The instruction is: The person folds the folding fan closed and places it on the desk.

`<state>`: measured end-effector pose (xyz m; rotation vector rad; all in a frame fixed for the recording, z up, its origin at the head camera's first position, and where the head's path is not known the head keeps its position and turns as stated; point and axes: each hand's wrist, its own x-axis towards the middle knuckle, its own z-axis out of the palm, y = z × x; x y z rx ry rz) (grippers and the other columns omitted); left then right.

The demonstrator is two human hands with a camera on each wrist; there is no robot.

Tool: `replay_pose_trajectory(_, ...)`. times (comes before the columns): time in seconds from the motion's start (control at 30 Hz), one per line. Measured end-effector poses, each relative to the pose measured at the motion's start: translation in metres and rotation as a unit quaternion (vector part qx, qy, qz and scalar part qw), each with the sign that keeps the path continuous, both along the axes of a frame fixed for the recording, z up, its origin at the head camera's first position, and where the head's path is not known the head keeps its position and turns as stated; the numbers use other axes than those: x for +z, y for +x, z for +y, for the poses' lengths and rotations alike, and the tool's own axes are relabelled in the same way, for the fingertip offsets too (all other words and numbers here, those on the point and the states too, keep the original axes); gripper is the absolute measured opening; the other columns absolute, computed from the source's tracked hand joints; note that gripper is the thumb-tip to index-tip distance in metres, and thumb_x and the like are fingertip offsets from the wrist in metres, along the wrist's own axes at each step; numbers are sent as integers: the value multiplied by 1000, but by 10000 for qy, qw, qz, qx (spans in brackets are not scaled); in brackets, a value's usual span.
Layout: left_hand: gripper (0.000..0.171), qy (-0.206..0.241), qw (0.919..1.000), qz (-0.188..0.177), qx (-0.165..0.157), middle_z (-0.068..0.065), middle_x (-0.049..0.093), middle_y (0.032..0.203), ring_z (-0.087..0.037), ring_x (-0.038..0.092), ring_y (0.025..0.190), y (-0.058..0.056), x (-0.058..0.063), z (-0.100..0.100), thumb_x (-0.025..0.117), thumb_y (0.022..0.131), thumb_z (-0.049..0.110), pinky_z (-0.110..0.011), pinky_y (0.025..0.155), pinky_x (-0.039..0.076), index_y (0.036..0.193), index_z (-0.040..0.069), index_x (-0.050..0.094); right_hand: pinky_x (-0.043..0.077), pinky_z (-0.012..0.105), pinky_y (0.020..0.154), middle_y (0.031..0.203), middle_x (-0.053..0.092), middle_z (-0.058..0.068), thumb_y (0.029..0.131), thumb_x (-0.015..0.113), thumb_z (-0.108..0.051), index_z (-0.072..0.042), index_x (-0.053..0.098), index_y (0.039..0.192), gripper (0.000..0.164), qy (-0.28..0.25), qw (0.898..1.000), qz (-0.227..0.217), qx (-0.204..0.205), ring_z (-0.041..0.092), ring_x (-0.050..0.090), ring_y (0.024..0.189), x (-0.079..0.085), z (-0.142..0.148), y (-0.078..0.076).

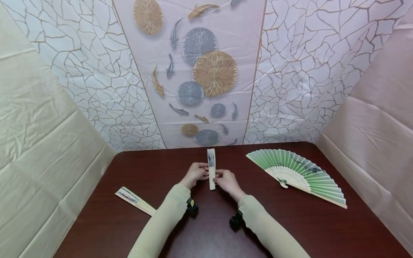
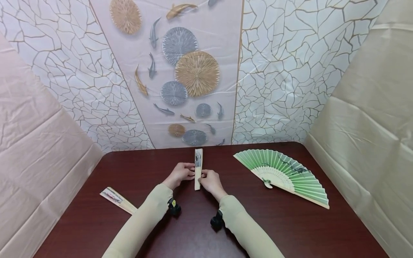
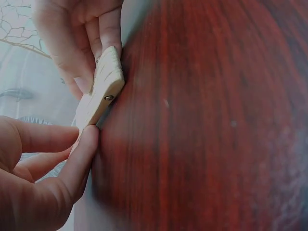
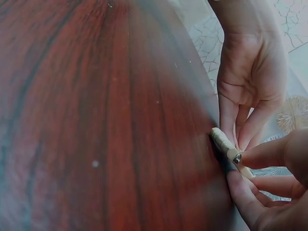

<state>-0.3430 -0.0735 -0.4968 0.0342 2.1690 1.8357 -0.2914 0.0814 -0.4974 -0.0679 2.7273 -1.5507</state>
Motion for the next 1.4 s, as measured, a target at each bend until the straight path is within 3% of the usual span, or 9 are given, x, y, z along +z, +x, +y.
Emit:
replay_pose_trajectory(0.2,44,-91,9999,53,-109,-22,61,120,-28,69,100,-1,0,7,53,93,-12,-37,83,60,138,-9,54,50,30,68,89,68,7,87,70,-3,6,66,125,39,272,9995,102,-82,17,58,74,-2,6,0)
replay_pose_trajectory(0.43,43,-239,9995,142,-155,-21,62,120,-25,69,95,0,1,15,54,94,-10,-36,81,61,137,-8,55,51,31,70,88,68,7,87,71,-4,7,66,125,41,222,9996,81,-162,17,58,73,-3,15,1)
replay_pose_trajectory(0.53,41,-372,9989,272,-76,-19,62,118,-26,69,95,7,5,19,57,95,-6,-37,80,61,136,-7,57,49,29,69,88,68,6,88,72,-6,7,65,127,41,189,9996,51,-194,15,57,72,-4,19,6)
replay_pose_trajectory(0.67,38,-418,9976,559,-13,-17,63,115,-28,68,98,21,8,25,60,97,1,-38,78,61,135,-4,59,48,27,66,85,68,4,91,71,-7,7,63,129,41,70,9997,-4,-231,12,59,69,-6,34,20)
replay_pose_trajectory(0.77,37,-207,9976,653,-28,-17,63,114,-32,68,99,26,11,30,61,97,1,-39,78,61,134,-4,60,51,27,66,85,69,6,92,70,-6,8,62,130,41,-146,9995,-69,-273,13,63,70,-4,51,33)
replay_pose_trajectory(0.93,35,184,9980,555,-239,-17,64,112,-40,65,108,35,20,44,63,96,0,-44,84,60,131,-5,61,60,32,72,93,70,11,94,65,-2,11,58,132,41,-715,9962,-277,-416,20,70,81,-1,84,55)
replay_pose_trajectory(1.13,32,439,9966,364,-587,-14,65,109,-42,63,113,41,22,66,64,96,0,-45,86,59,127,-3,63,61,36,79,111,68,25,99,56,-1,14,53,135,38,-1178,9900,-497,-601,27,70,92,-1,128,84)
replay_pose_trajectory(1.27,35,543,9952,352,-731,-14,67,106,-41,65,110,42,21,80,63,96,0,-43,84,60,130,-7,60,61,32,77,119,65,29,102,55,-5,16,51,135,40,-1462,9840,-573,-838,23,70,90,-1,155,101)
replay_pose_trajectory(1.4,36,632,9940,289,-840,-14,68,105,-40,66,107,42,19,92,61,96,-1,-41,83,61,131,-8,59,60,27,75,113,68,25,104,54,-9,18,46,137,44,-1753,9756,-674,-1139,15,70,86,0,181,115)
